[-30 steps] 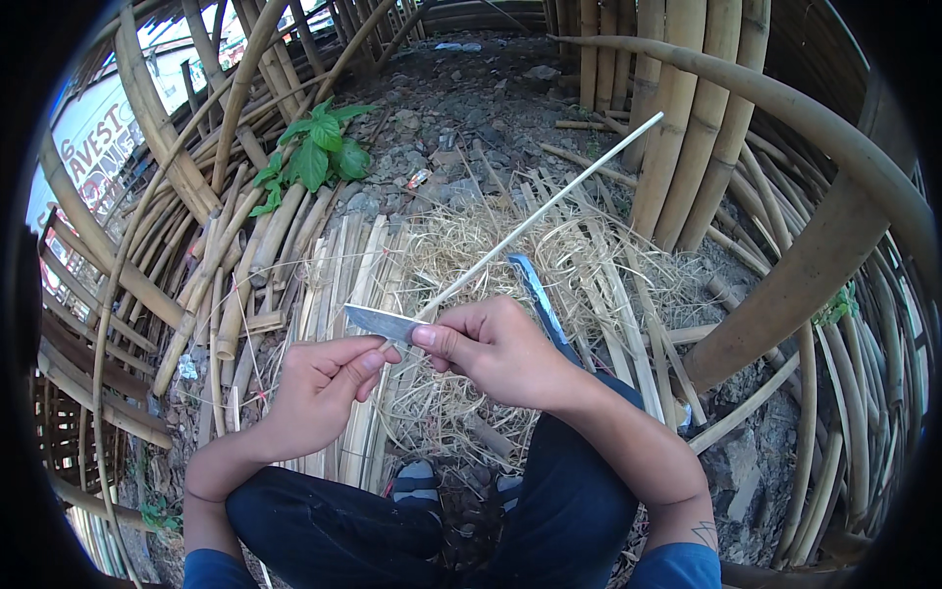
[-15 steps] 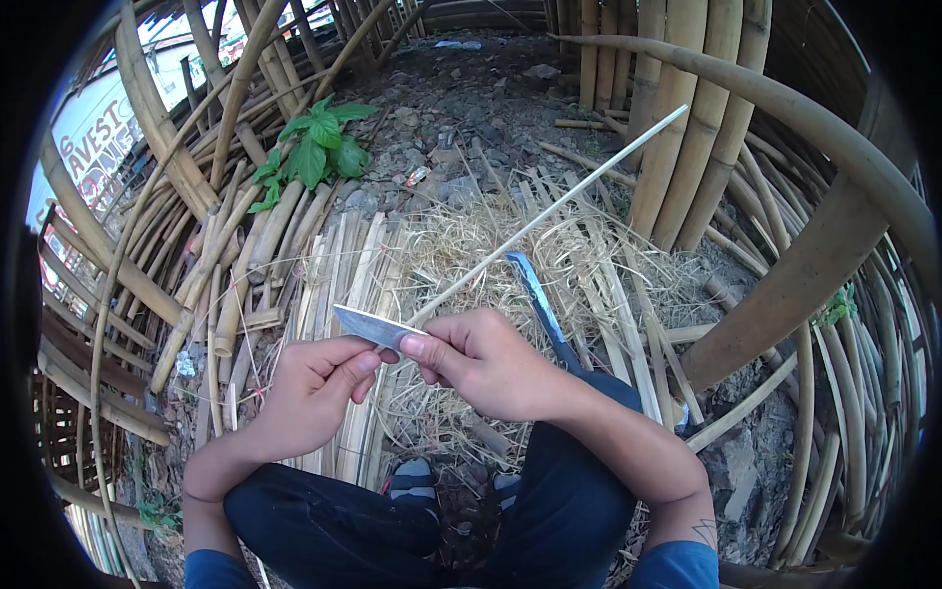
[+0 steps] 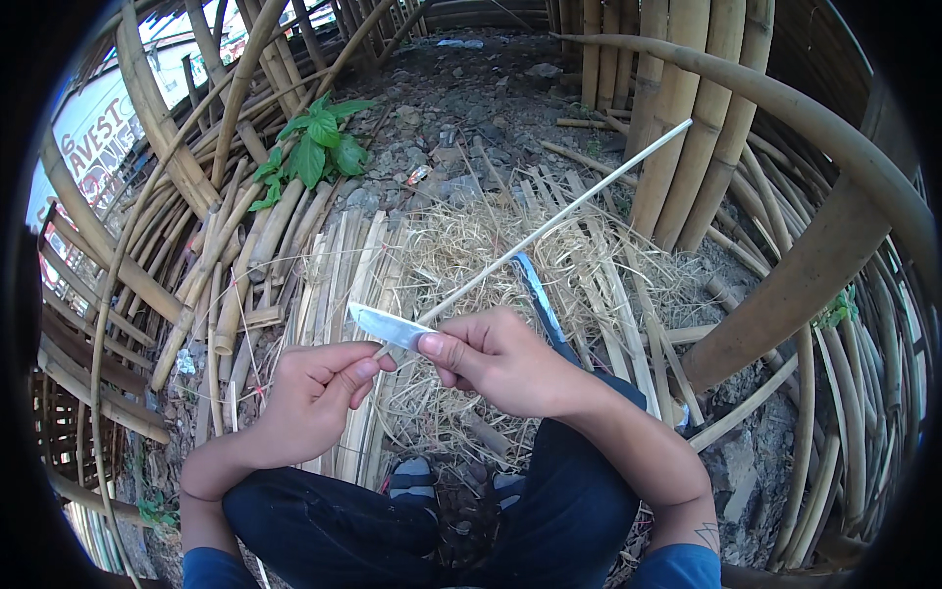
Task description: The person scrapes and whittles a thin bamboo strip using a knife blade, periodically bending the strip with both hands.
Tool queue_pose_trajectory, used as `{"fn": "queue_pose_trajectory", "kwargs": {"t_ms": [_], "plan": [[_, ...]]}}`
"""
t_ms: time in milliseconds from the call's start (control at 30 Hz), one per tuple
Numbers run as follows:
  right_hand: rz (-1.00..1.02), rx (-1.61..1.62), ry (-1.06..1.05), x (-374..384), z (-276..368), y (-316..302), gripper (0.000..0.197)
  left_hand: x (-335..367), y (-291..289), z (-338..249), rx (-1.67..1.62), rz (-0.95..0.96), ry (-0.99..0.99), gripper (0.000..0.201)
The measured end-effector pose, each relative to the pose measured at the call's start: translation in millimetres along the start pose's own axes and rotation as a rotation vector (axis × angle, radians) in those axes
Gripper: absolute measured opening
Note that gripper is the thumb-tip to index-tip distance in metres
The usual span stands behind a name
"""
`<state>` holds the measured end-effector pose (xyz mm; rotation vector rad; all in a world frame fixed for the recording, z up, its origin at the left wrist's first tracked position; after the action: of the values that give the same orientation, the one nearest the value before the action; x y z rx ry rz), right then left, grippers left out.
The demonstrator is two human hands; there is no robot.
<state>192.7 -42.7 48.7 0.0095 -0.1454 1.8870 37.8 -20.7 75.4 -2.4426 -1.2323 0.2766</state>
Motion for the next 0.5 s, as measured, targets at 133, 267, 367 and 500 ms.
{"fn": "queue_pose_trajectory", "kwargs": {"t_ms": [133, 267, 367, 500], "plan": [[0.057, 0.006, -0.021, 4.6, 6.3, 15.5, 0.035, 1.5, 2.8, 2.9, -0.026, 0.040, -0.018, 0.017], [0.011, -0.008, -0.011, 3.0, 1.0, 12.7, 0.034, 2.0, 5.0, 1.8, -0.039, 0.073, -0.034, 0.016], [-0.040, -0.009, -0.023, 2.0, -0.6, 10.3, 0.034, 1.4, 5.2, 1.8, -0.065, 0.074, -0.041, 0.016], [-0.097, -0.092, -0.058, 1.7, -4.6, 4.5, 0.034, 1.2, 5.9, 4.8, -0.136, 0.093, -0.070, 0.017]]}}
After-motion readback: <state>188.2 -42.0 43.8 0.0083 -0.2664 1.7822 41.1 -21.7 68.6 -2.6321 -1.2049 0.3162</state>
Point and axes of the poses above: each hand's wrist, its own x-axis towards the middle knuckle, its own y-axis out of the palm, z = x × y, the point moved 7 cm from there along x, towards the middle knuckle, and after that the axes turned 6 degrees about -y, right-handed, at the moved point
